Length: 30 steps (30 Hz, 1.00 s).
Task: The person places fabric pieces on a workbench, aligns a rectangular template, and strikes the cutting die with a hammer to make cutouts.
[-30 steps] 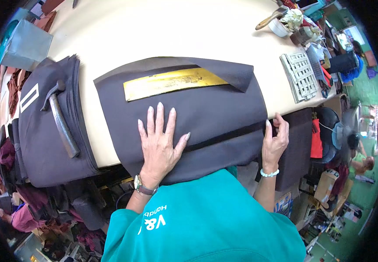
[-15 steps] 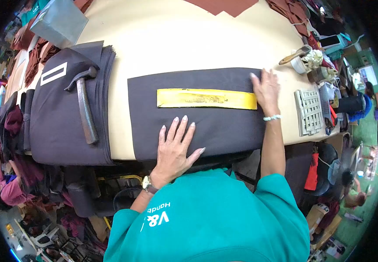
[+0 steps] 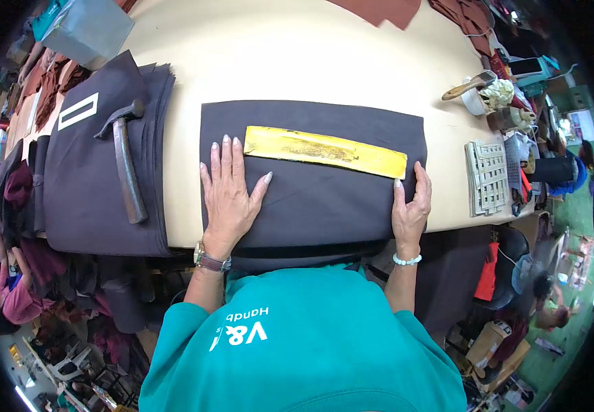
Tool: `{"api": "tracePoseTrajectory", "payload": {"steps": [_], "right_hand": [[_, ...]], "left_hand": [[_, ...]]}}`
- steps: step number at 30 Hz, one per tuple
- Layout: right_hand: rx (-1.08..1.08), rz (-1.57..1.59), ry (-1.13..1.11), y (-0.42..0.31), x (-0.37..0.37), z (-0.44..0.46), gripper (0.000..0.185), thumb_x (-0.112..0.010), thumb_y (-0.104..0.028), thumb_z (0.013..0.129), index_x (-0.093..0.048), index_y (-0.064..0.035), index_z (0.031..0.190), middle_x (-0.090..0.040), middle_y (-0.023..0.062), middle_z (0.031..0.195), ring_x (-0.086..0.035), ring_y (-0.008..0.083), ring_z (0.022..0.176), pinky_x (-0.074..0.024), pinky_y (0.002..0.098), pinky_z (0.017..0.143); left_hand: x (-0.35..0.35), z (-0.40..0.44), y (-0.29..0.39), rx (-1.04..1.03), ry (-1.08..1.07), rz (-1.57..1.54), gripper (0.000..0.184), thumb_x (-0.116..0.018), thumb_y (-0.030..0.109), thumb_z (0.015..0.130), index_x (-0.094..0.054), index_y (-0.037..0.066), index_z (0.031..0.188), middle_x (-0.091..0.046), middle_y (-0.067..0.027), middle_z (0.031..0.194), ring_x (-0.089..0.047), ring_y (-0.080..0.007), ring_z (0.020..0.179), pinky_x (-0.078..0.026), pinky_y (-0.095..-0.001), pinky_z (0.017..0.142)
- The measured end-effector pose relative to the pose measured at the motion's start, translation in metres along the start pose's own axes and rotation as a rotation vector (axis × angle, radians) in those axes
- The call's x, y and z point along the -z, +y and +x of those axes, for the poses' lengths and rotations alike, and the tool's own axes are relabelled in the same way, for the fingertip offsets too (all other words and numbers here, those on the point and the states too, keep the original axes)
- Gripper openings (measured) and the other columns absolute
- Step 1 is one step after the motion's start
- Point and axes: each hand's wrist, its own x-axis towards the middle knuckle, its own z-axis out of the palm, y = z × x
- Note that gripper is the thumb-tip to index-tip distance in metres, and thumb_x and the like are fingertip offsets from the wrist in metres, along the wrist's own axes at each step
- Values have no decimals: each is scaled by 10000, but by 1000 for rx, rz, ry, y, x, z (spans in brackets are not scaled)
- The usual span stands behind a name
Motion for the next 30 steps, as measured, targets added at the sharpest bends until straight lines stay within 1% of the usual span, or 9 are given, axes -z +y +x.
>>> {"api": "tracePoseTrajectory", "payload": {"steps": [6, 9, 12, 16, 19, 23, 26, 27, 30], "right_hand": [[-61, 146, -25, -7, -2, 15, 443, -596, -94, 830, -476, 46, 1233, -550, 199, 1171, -513, 323, 1109, -391, 394, 966], [-17, 123, -16, -11, -1, 16, 448, -605, -87, 821, -479, 53, 1228, -564, 200, 1141, -533, 318, 1072, -400, 394, 949], [-5, 86, -11, -15, 2, 12, 452, -609, -85, 816, -479, 59, 1224, -572, 199, 1115, -548, 316, 1041, -409, 396, 934], [-41, 130, -17, -20, 0, 11, 439, -614, -90, 814, -497, 63, 1208, -595, 197, 1049, -563, 311, 1017, -419, 391, 915], [-100, 223, -4, -26, -7, 26, 426, -619, -105, 818, -512, 56, 1199, -600, 195, 1052, -562, 300, 1032, -417, 379, 923], [-170, 403, -25, -31, -19, 53, 413, -613, -119, 829, -521, 42, 1198, -582, 190, 1133, -543, 283, 1085, -399, 365, 962], [-153, 417, -51, -19, -33, 60, 404, -611, -117, 827, -529, 41, 1190, -565, 193, 1167, -517, 288, 1124, -386, 372, 985], [-119, 362, -32, -19, -35, 58, 387, -614, -114, 822, -548, 18, 1179, -552, 193, 1188, -479, 305, 1168, -365, 391, 1008], [-111, 333, -31, -21, -35, 56, 377, -623, -120, 815, -564, -7, 1170, -546, 197, 1197, -453, 327, 1190, -345, 408, 1023]], "left_hand": [[-1, -13, 1, 56, 0, 13, 734, -504, 427, 881, -211, 21, 1418, -214, -176, 1469, -156, -327, 1373, -124, -524, 1085], [-1, -13, 0, 45, 44, -28, 726, -515, 409, 880, -214, 27, 1419, -216, -178, 1468, -153, -322, 1374, -132, -534, 1080], [3, -12, 3, 38, 85, -33, 696, -538, 374, 875, -254, 27, 1406, -269, -185, 1442, -191, -327, 1362, -151, -548, 1069], [3, -7, 9, 0, 118, -120, 618, -590, 293, 854, -354, 13, 1352, -382, -197, 1368, -307, -343, 1308, -200, -560, 1048], [-1, 1, 11, 14, 179, -285, 556, -607, 240, 837, -417, 9, 1305, -442, -206, 1298, -380, -361, 1248, -232, -569, 1027], [7, 18, 10, 2, 244, -322, 525, -606, 228, 838, -444, 2, 1284, -457, -222, 1278, -380, -372, 1245, -235, -569, 1026], [5, 23, 7, 47, 196, -236, 500, -610, 221, 833, -467, 10, 1264, -448, -214, 1284, -360, -376, 1256, -233, -567, 1028], [3, 23, 6, 42, 194, -207, 492, -611, 219, 832, -474, 13, 1257, -443, -210, 1286, -352, -375, 1261, -231, -566, 1030], [-2, 21, 7, 37, 177, -158, 469, -614, 215, 830, -493, 19, 1238, -431, -201, 1292, -334, -370, 1272, -225, -561, 1035]]}}
